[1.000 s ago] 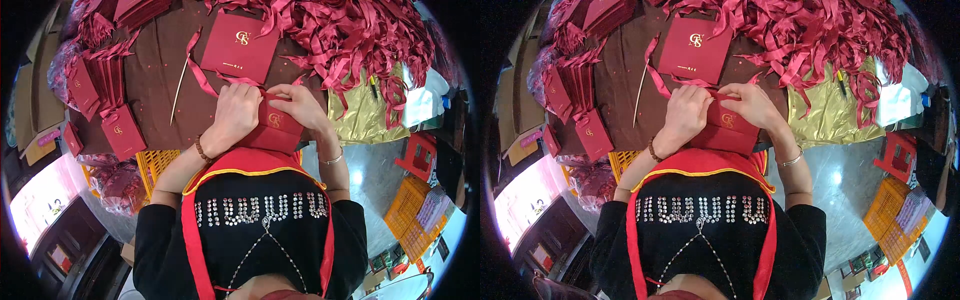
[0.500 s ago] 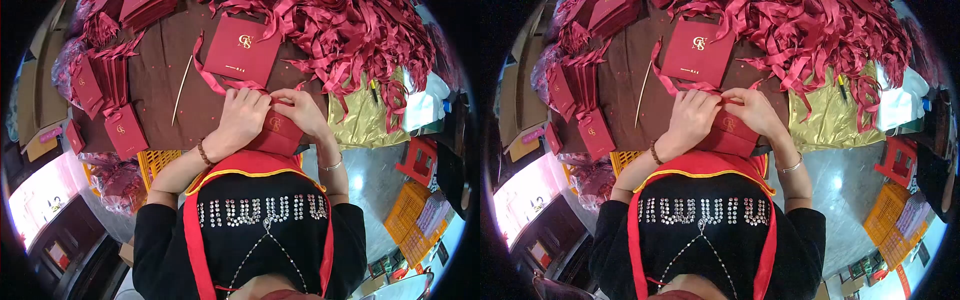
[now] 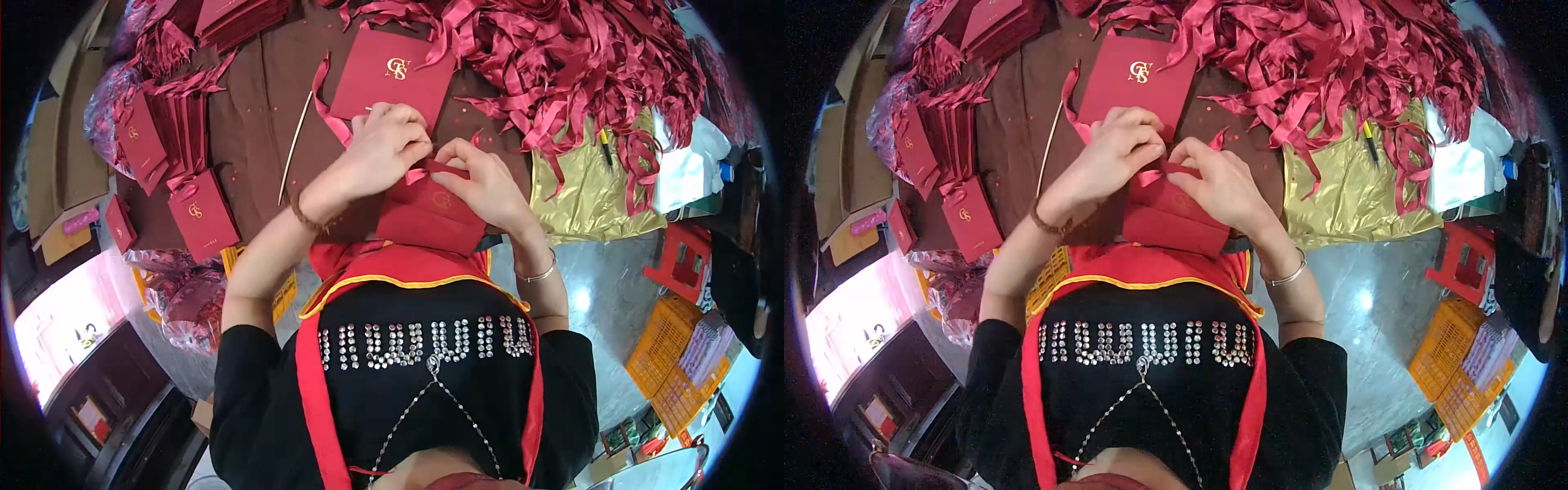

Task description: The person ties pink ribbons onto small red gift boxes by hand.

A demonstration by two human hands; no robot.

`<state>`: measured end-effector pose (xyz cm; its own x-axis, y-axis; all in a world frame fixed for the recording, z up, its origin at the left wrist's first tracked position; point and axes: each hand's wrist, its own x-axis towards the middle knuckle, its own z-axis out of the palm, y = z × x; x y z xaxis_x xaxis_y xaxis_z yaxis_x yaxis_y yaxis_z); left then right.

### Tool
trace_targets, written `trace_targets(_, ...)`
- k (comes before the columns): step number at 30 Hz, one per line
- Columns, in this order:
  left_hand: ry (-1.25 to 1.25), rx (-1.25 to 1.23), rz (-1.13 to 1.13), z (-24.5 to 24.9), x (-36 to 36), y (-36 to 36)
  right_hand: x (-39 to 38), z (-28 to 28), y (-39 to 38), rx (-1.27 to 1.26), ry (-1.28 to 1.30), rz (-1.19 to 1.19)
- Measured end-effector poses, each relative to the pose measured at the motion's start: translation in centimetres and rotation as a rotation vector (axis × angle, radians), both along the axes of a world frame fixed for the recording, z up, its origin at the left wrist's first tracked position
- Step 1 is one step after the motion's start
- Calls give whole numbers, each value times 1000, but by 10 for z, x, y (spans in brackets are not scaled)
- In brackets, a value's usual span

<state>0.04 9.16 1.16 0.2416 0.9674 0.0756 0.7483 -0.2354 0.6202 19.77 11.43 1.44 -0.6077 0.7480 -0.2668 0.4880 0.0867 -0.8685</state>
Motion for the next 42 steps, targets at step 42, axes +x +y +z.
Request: trace_targets(42, -635, -497, 133, -2, -12, 64, -9, 14, -1, 92, 5, 175)
